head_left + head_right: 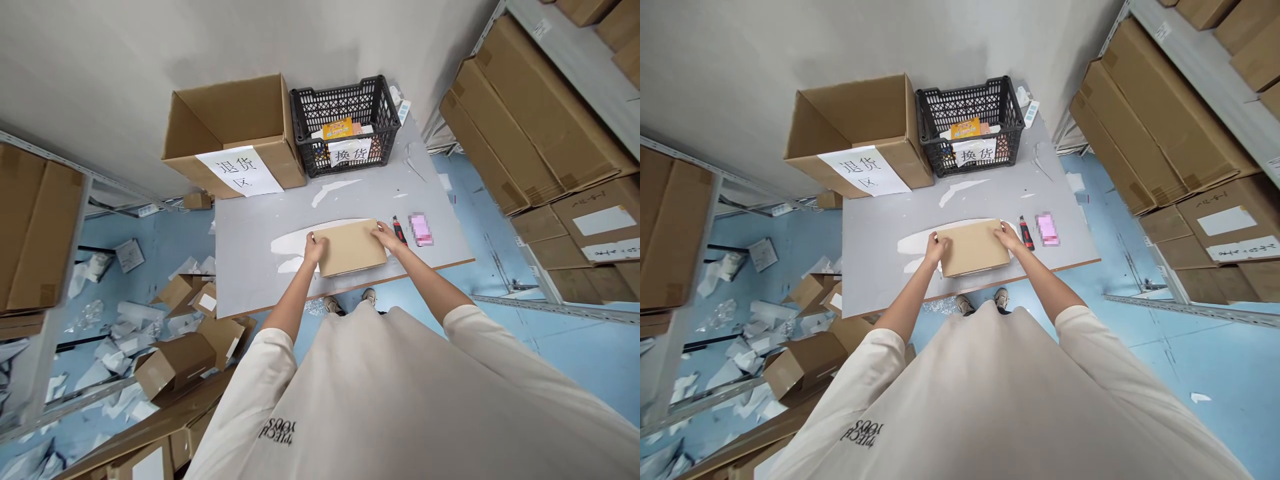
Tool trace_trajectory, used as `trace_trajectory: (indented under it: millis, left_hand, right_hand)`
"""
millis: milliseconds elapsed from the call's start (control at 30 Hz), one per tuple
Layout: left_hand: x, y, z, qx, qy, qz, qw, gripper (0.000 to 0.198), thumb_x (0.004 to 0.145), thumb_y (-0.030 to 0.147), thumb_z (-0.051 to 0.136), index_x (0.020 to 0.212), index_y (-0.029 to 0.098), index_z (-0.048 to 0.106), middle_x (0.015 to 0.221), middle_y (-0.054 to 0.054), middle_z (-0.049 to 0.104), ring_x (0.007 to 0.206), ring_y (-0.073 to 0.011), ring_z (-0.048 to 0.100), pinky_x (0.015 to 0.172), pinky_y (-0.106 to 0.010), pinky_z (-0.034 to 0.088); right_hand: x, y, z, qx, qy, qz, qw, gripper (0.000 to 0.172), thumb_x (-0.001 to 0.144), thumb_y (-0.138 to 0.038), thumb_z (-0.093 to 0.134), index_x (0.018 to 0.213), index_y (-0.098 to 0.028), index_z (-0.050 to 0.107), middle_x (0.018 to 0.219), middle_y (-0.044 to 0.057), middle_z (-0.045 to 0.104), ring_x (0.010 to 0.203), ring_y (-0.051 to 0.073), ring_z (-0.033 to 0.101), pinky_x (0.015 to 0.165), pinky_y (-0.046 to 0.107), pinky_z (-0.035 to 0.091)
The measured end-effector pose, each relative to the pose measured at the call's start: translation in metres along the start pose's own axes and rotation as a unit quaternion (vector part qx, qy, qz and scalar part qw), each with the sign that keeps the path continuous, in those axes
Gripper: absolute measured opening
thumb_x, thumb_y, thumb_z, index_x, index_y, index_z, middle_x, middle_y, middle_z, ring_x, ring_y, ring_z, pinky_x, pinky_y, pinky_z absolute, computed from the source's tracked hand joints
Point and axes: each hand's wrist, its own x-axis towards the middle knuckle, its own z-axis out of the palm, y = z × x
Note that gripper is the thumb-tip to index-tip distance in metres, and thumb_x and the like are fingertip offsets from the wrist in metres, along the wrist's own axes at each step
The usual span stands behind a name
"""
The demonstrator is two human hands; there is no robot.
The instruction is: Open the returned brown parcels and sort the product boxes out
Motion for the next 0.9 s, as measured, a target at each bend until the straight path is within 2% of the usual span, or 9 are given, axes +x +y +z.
trace_trajectory:
  millis: [100, 233, 400, 600, 733, 900]
  left_hand:
    - [-0.006, 0.006, -0.003, 0.000, 0.012, 0.000, 1.000, 0.075, 0.096, 0.039, 0.069, 0.165, 0.025, 0.044, 0.149, -0.015, 0.071, 0.126, -0.0277, 0.074, 0.106, -0.040, 0.058]
    - [-0.010, 0.022, -0.008, -0.011, 0.043, 0.040, 0.998, 0.071, 0.101, 0.048, 0.068, 0.164, 0.024, 0.046, 0.155, -0.016, 0.065, 0.136, -0.0284, 0.068, 0.110, -0.038, 0.055]
    - [-0.010, 0.033, -0.008, -0.012, 0.081, 0.084, 0.993, 0.063, 0.104, 0.051, 0.067, 0.158, 0.024, 0.050, 0.140, -0.013, 0.068, 0.130, -0.0265, 0.067, 0.108, -0.037, 0.055]
    - [-0.017, 0.009, -0.003, 0.045, 0.072, 0.062, 0.994, 0.046, 0.102, 0.034, 0.063, 0.146, 0.021, 0.059, 0.110, -0.006, 0.071, 0.109, -0.0232, 0.071, 0.106, -0.038, 0.055]
    - [-0.025, -0.008, -0.005, 0.058, 0.057, 0.070, 0.994, 0.047, 0.098, 0.028, 0.067, 0.143, 0.022, 0.059, 0.108, -0.004, 0.070, 0.108, -0.0217, 0.071, 0.104, -0.036, 0.055]
    - [-0.030, -0.017, -0.006, 0.056, 0.048, 0.071, 0.995, 0.047, 0.097, 0.027, 0.069, 0.142, 0.023, 0.059, 0.108, -0.004, 0.070, 0.106, -0.0198, 0.072, 0.101, -0.033, 0.057]
  right_hand:
    - [-0.004, -0.004, -0.002, 0.037, -0.004, 0.041, 0.998, 0.075, 0.093, -0.049, 0.069, 0.162, -0.021, 0.058, 0.149, 0.018, 0.074, 0.128, 0.035, 0.075, 0.113, 0.050, 0.061]
    - [-0.002, -0.011, -0.011, 0.043, 0.047, 0.022, 0.998, 0.078, 0.094, -0.059, 0.070, 0.163, -0.024, 0.058, 0.157, 0.017, 0.068, 0.140, 0.035, 0.069, 0.119, 0.049, 0.057]
    - [0.006, -0.014, -0.017, 0.040, 0.091, -0.007, 0.995, 0.076, 0.093, -0.065, 0.069, 0.158, -0.026, 0.062, 0.153, 0.014, 0.070, 0.139, 0.033, 0.068, 0.121, 0.047, 0.053]
    - [0.007, 0.010, -0.016, -0.007, 0.123, 0.024, 0.992, 0.068, 0.091, -0.061, 0.069, 0.145, -0.019, 0.069, 0.130, 0.014, 0.077, 0.120, 0.031, 0.075, 0.113, 0.047, 0.057]
    - [0.001, 0.029, -0.018, -0.024, 0.122, 0.014, 0.992, 0.060, 0.087, -0.062, 0.074, 0.128, -0.018, 0.077, 0.118, 0.013, 0.080, 0.116, 0.032, 0.075, 0.113, 0.050, 0.058]
    - [-0.008, 0.036, -0.020, -0.014, 0.107, -0.024, 0.994, 0.047, 0.088, -0.058, 0.074, 0.113, -0.019, 0.083, 0.122, 0.014, 0.083, 0.120, 0.035, 0.075, 0.117, 0.054, 0.057]
